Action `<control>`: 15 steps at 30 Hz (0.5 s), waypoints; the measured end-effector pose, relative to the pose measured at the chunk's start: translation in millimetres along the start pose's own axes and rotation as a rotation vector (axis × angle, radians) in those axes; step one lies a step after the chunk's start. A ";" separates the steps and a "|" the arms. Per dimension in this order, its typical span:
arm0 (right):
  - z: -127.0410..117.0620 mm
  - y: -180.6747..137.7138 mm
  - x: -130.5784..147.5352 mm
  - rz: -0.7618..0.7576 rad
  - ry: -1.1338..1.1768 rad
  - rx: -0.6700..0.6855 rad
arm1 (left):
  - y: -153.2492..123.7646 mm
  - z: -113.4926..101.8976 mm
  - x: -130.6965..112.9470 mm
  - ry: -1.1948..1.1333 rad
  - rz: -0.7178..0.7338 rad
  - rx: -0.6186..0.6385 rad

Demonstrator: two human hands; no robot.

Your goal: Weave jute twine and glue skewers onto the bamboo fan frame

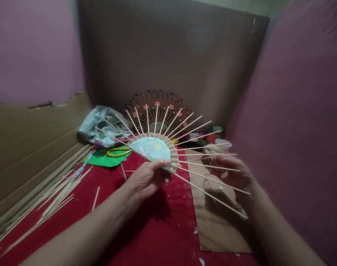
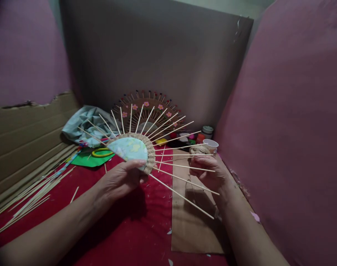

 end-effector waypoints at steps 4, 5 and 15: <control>-16.4 3.5 -12.9 0.123 0.207 -0.039 | 1.8 -4.6 -10.9 0.008 0.051 -0.030; -19.3 4.9 -12.6 0.118 0.249 -0.049 | 2.0 -6.8 -12.6 0.012 0.055 -0.050; -26.8 7.9 21.7 -0.235 0.311 -0.130 | 3.9 -12.5 -17.6 0.030 0.062 -0.078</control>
Point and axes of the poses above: each hand's wrist, its own y-axis towards the middle knuckle, its own z-axis out of the palm, x = y × z, the point moved 10 cm from there along y, towards the middle knuckle, and after that the axes turned 1 degree about z, right-handed, at the moved point
